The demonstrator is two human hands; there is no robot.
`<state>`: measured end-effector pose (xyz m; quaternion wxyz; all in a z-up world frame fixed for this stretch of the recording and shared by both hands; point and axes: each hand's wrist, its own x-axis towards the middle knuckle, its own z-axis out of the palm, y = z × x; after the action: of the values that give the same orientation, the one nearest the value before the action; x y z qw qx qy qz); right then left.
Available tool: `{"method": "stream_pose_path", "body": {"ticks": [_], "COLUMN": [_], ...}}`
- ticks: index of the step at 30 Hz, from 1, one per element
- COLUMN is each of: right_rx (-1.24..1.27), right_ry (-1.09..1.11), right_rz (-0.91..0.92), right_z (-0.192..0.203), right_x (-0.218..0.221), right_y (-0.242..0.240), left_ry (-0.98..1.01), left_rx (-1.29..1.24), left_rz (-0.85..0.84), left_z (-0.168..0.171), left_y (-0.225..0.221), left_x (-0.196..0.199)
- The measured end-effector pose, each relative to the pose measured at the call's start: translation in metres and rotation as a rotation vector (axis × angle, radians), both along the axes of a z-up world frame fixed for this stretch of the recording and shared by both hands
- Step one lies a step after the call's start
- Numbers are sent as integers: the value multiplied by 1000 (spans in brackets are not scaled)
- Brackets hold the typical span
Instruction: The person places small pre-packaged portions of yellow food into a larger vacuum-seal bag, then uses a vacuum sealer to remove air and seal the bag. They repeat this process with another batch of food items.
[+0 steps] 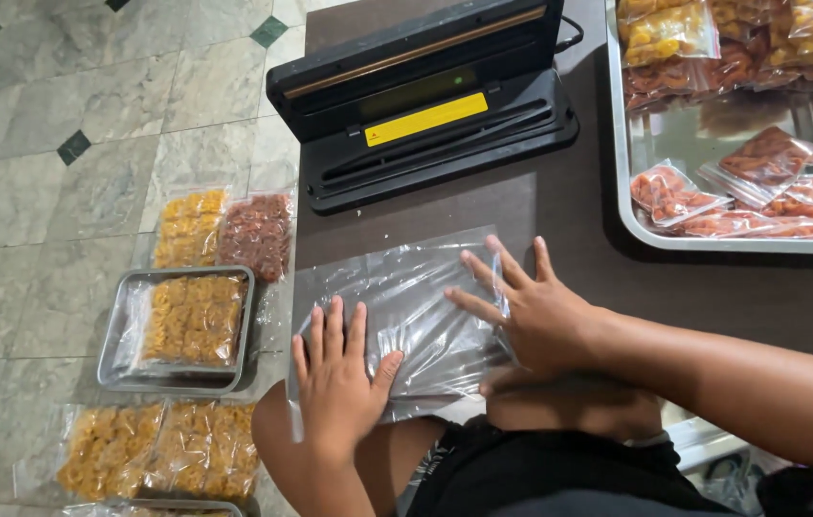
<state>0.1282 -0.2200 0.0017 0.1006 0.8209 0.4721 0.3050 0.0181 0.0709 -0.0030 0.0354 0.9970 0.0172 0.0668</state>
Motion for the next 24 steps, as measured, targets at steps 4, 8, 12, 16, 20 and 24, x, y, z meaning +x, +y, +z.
{"method": "stream_pose_path", "body": {"ticks": [4, 8, 12, 16, 20, 24], "right_rx": [-386, -480, -388, -186, -35, -22], "right_ry": [849, 888, 836, 769, 507, 537], "right_rz": [-219, -327, -364, -314, -175, -153], "right_z": [53, 76, 53, 11, -20, -6], "right_x": [-4, -7, -3, 8, 12, 3], "right_y": [18, 24, 21, 13, 0, -2], "left_ry": [242, 144, -256, -399, -214, -184], "left_rx": [-103, -78, 30, -306, -362, -332], "left_rz": [-66, 256, 324, -78, -125, -123], "left_z": [32, 18, 65, 65, 20, 13], "left_y": [23, 66, 4, -100, -125, -125], "left_x": [26, 43, 30, 22, 32, 32]}}
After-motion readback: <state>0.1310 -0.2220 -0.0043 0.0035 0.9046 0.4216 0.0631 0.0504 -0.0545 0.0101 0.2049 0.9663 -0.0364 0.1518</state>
